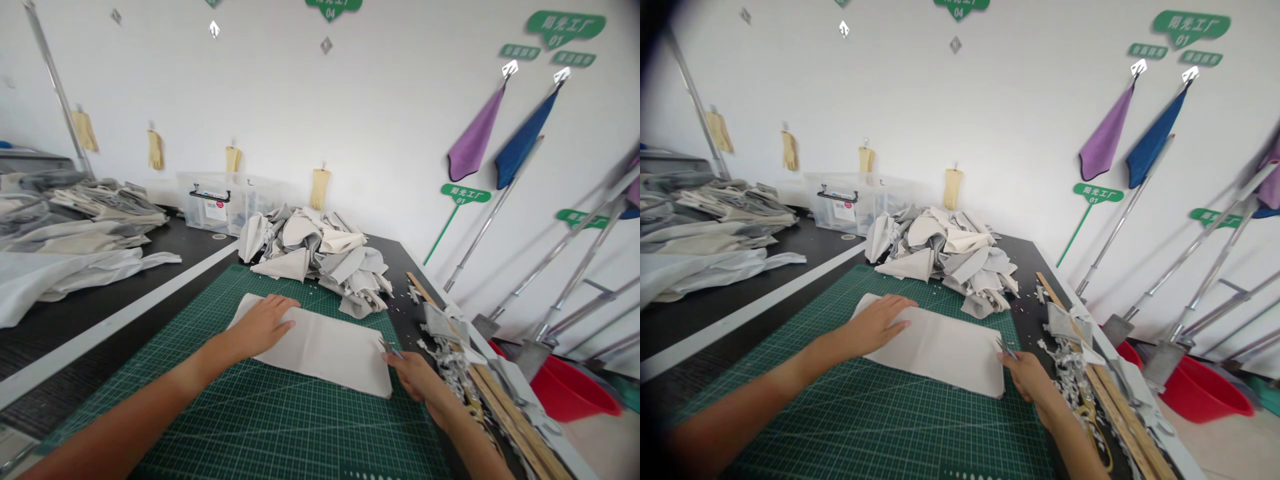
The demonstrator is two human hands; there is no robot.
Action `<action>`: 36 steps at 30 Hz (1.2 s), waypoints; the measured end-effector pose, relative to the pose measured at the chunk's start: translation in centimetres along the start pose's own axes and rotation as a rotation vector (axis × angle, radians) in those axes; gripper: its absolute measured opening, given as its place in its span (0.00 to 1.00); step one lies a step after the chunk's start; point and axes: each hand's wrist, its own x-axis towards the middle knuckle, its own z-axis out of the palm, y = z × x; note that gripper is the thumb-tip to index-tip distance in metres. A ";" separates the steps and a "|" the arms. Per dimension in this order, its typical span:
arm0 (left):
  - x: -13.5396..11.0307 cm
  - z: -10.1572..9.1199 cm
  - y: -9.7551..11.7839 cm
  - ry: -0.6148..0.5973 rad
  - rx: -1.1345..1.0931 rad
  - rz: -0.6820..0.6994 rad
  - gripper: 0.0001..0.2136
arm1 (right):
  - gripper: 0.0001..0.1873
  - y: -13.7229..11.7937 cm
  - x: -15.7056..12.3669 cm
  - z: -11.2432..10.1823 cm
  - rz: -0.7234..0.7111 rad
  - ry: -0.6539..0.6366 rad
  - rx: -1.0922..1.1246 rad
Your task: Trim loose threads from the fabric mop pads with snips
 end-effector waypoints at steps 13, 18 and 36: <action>-0.4 6.0 1.5 -0.062 -0.100 0.053 0.25 | 0.27 -1.8 -2.8 -0.4 -0.046 -0.082 0.134; -0.5 5.1 2.7 -0.092 -0.345 0.078 0.20 | 0.24 -4.8 -5.5 -2.3 -0.062 0.021 0.217; 0.6 3.9 -1.1 -0.069 -1.602 -0.652 0.17 | 0.18 -17.8 -4.1 9.5 -0.573 -0.118 -0.148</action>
